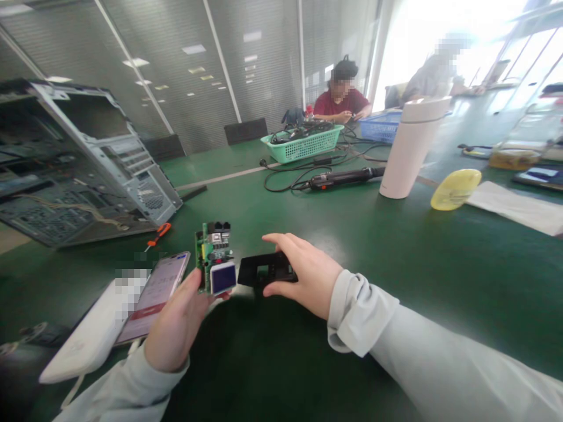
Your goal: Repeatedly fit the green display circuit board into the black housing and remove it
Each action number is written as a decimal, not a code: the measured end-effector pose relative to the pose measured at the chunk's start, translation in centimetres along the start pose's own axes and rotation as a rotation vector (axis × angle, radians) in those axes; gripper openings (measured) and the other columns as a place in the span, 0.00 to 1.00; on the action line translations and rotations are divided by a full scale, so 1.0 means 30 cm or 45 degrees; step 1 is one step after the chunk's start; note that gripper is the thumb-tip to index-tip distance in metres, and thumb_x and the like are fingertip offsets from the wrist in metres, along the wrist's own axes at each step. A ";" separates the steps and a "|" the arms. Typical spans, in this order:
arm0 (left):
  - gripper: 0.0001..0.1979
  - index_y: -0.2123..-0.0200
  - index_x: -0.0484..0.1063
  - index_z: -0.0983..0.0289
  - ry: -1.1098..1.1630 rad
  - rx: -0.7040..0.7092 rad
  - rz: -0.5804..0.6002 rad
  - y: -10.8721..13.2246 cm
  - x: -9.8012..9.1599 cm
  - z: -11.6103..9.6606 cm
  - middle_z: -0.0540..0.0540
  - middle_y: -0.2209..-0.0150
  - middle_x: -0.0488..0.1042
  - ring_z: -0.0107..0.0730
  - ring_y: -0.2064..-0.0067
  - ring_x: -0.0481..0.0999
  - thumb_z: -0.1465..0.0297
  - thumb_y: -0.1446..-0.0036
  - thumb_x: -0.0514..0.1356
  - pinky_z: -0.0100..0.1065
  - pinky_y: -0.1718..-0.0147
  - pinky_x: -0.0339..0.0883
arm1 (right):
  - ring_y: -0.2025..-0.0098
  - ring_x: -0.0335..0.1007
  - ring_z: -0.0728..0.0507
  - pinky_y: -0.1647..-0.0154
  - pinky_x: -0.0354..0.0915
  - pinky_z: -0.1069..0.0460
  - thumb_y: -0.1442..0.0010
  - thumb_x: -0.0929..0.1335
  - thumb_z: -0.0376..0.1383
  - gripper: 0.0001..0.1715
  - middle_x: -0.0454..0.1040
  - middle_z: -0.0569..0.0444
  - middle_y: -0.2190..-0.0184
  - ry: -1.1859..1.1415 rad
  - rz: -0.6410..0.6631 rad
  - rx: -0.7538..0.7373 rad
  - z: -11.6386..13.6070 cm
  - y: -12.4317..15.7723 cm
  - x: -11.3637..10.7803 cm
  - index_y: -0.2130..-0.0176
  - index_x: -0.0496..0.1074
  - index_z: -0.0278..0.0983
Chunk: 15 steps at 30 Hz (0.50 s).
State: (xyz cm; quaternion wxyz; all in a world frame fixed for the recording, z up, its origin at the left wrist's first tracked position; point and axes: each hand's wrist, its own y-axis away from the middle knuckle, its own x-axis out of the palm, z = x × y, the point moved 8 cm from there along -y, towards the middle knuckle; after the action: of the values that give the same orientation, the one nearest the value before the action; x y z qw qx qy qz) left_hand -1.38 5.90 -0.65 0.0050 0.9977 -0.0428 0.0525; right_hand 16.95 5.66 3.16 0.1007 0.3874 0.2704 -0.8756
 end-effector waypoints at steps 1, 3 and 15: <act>0.15 0.62 0.72 0.65 0.118 -0.118 0.031 -0.004 0.013 0.024 0.56 0.68 0.75 0.36 0.68 0.72 0.60 0.43 0.53 0.36 0.67 0.67 | 0.54 0.63 0.46 0.51 0.65 0.50 0.48 0.74 0.37 0.37 0.64 0.51 0.55 0.018 0.022 0.003 0.000 0.001 0.005 0.44 0.57 0.37; 0.16 0.64 0.73 0.68 0.266 -0.255 0.091 -0.003 0.041 0.042 0.57 0.73 0.74 0.34 0.72 0.71 0.63 0.43 0.52 0.35 0.72 0.66 | 0.55 0.64 0.46 0.52 0.65 0.50 0.48 0.73 0.36 0.34 0.64 0.51 0.55 0.057 0.014 0.008 -0.003 0.002 0.009 0.45 0.59 0.36; 0.18 0.64 0.74 0.70 0.443 -0.337 0.100 -0.005 0.049 0.025 0.59 0.76 0.73 0.34 0.74 0.69 0.66 0.48 0.49 0.33 0.75 0.64 | 0.62 0.65 0.45 0.60 0.64 0.50 0.41 0.64 0.47 0.23 0.69 0.50 0.63 -0.263 -0.041 0.462 -0.099 -0.009 -0.009 0.52 0.67 0.34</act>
State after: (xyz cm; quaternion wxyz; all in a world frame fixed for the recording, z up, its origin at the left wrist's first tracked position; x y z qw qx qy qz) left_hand 0.17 5.92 -1.25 0.1411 0.9618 -0.0867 0.2181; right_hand 18.89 7.51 1.82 0.0426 0.3029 0.1025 -0.9465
